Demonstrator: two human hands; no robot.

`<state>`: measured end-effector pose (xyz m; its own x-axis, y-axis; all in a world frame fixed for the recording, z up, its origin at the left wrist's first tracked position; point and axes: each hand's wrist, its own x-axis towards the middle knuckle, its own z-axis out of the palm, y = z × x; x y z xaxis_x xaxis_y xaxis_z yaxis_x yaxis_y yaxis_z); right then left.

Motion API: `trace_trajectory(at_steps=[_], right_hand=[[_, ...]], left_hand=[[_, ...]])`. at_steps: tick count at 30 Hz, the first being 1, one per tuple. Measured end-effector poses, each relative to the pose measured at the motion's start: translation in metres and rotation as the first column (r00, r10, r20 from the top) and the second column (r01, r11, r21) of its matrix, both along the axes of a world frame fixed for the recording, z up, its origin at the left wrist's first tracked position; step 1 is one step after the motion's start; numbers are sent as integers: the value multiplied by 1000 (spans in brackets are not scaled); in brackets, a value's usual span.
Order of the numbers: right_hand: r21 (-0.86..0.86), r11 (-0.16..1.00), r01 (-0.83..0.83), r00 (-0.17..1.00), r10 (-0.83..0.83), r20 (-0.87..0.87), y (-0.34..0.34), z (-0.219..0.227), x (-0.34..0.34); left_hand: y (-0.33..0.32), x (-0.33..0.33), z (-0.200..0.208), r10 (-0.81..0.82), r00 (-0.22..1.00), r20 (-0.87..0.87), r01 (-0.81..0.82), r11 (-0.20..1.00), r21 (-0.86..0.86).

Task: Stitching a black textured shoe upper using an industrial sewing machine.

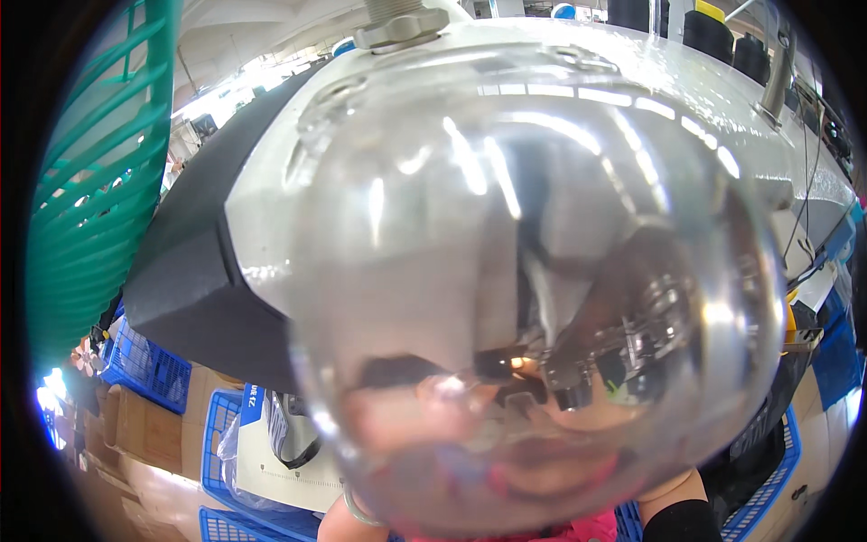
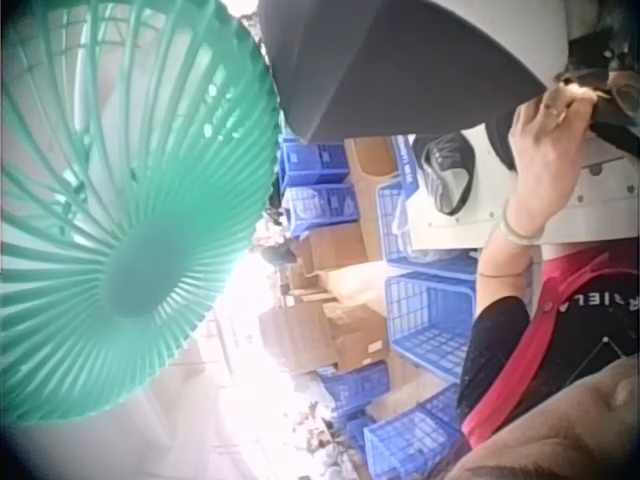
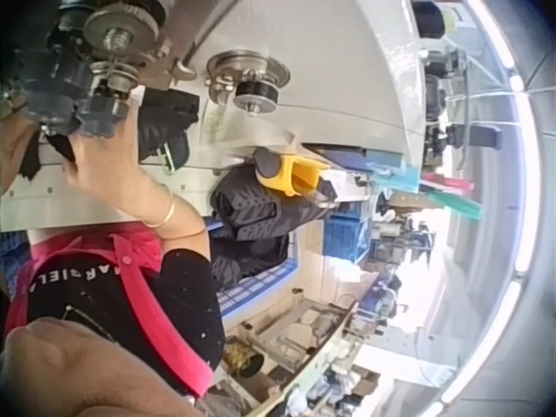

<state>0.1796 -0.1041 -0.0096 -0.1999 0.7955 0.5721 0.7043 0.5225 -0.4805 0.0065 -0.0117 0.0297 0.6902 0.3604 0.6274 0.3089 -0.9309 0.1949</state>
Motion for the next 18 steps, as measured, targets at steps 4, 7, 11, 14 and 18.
trace_trajectory(at_steps=[4, 7, 11, 14, 18], right_hand=[[-86, 995, -49, 991, 37, -128, 1, -2, 0], [157, 980, 119, 950, -159, 270, 4, 0, -2], [184, 972, 146, 953, -188, 236, 2, 6, -4], [248, 955, 165, 901, -248, 356, 1, 8, -6], [231, 949, 214, 891, -287, 353, 1, 11, -9]], left_hand=[[5, -3, -2, -19, 1000, 18, 19, 1000, 6], [7, -5, -6, -3, 1000, 9, 3, 996, -87], [9, -7, -5, 32, 991, -130, -30, 999, 14], [13, -7, -8, 18, 993, -119, -20, 1000, -17], [17, -3, -3, -88, 995, 56, 83, 992, 92]])
